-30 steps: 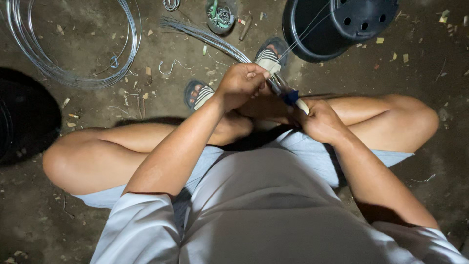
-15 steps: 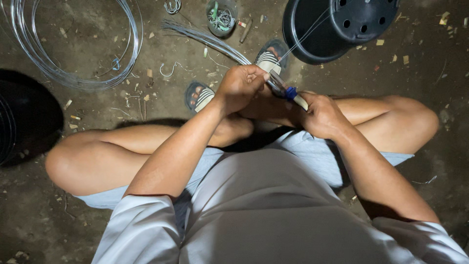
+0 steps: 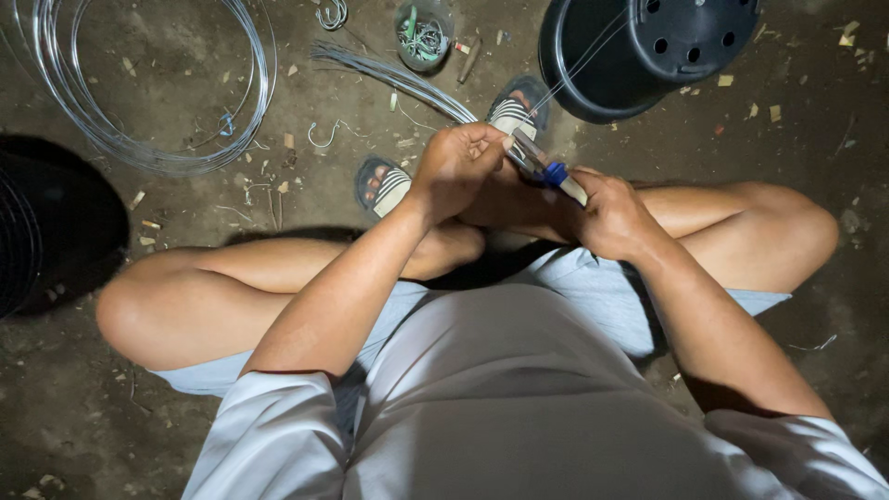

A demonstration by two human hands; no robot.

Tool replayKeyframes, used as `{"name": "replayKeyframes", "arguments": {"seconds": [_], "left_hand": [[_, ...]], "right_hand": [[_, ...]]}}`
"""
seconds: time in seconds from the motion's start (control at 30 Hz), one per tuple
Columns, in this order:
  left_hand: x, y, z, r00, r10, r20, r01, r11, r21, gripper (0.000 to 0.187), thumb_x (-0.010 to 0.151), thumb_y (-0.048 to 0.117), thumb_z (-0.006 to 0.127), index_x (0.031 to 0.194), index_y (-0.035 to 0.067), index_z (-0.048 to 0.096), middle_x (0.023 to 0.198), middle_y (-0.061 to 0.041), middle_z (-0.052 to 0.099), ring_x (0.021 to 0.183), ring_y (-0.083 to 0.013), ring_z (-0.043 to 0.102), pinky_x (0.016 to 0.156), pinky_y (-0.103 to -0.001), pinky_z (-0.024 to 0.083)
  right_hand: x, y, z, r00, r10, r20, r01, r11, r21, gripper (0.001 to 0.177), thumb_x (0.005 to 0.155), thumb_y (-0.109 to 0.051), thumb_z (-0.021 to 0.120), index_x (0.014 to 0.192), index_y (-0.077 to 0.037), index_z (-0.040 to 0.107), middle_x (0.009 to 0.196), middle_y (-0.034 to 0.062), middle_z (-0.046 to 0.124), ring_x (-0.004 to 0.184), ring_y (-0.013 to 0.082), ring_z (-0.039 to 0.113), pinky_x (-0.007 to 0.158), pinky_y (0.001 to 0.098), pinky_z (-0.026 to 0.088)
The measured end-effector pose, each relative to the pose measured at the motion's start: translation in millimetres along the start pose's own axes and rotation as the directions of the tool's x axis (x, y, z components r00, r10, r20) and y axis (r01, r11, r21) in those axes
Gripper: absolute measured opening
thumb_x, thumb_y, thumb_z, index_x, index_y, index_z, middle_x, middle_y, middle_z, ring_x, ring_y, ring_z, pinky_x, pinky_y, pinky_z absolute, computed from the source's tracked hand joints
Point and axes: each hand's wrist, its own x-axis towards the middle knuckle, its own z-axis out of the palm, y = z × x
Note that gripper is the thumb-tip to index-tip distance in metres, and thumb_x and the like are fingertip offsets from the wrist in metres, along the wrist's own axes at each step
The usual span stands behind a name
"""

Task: The person sits on the floor and uses pliers to cut and bend metal wire into small hooks. They repeatedly measure, cut, and shape wire segments, then place the finished hooks into a small container.

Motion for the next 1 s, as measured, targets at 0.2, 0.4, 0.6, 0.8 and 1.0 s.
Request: {"name": "replayKeyframes", "arguments": {"seconds": [0.2, 0.4, 0.6, 0.8, 1.0], "left_hand": [[2, -2, 1, 0.998, -0.057, -0.003, 0.057, 0.998, -0.013, 0.016, 0.101, 0.012, 0.065, 0.097, -0.001, 0.073, 0.079, -0.004, 0.074, 0.068, -0.0058, 0.064, 0.061, -0.021, 0.051], [1, -4, 0, 1.0, -0.022, -0.018, 0.022, 1.0, -0.013, 0.016, 0.1, 0.012, 0.065, 0.097, -0.001, 0.072, 0.08, -0.004, 0.075, 0.068, -0.0057, 0.066, 0.061, -0.02, 0.052], [0, -2, -1, 0.998, -0.04, -0.052, 0.047, 0.989, 0.139, 0.019, 0.1, 0.018, 0.066, 0.099, 0.0, 0.073, 0.07, 0.003, 0.063, 0.06, -0.0022, 0.05, 0.052, -0.02, 0.039], [-5, 9, 1, 0.998, -0.012, -0.055, 0.025, 0.968, 0.25, 0.02, 0.101, 0.019, 0.066, 0.094, 0.002, 0.074, 0.07, 0.004, 0.062, 0.062, -0.0019, 0.048, 0.053, -0.022, 0.04], [-6, 18, 1, 0.996, 0.004, -0.085, 0.026, 0.938, 0.347, 0.017, 0.098, 0.018, 0.066, 0.092, 0.004, 0.074, 0.071, 0.002, 0.068, 0.063, -0.0031, 0.054, 0.057, -0.023, 0.047]], "right_hand": [[2, -1, 0, 0.995, -0.096, -0.022, 0.095, 0.994, -0.05, 0.022, 0.085, -0.004, 0.072, 0.107, -0.003, 0.071, 0.101, 0.0174, 0.071, 0.091, 0.0358, 0.071, 0.076, 0.0412, 0.055], [2, -5, -1, 0.999, -0.023, -0.03, 0.023, 1.0, -0.001, 0.02, 0.092, -0.015, 0.074, 0.107, -0.002, 0.07, 0.095, 0.0184, 0.07, 0.083, 0.0345, 0.071, 0.073, 0.0405, 0.055], [4, -10, -8, 1.0, -0.03, 0.003, 0.03, 0.998, -0.057, 0.023, 0.094, -0.023, 0.073, 0.105, -0.003, 0.071, 0.093, 0.021, 0.071, 0.08, 0.0375, 0.071, 0.069, 0.0438, 0.054], [6, -17, -14, 0.993, 0.079, 0.091, -0.069, 0.992, -0.109, 0.027, 0.092, -0.029, 0.074, 0.104, -0.005, 0.071, 0.084, 0.021, 0.071, 0.073, 0.0384, 0.071, 0.065, 0.0466, 0.054], [8, -16, -14, 0.978, 0.155, 0.14, -0.138, 0.983, -0.12, 0.028, 0.092, -0.03, 0.071, 0.106, -0.006, 0.069, 0.082, 0.0205, 0.072, 0.072, 0.0372, 0.073, 0.066, 0.0458, 0.056]]}}
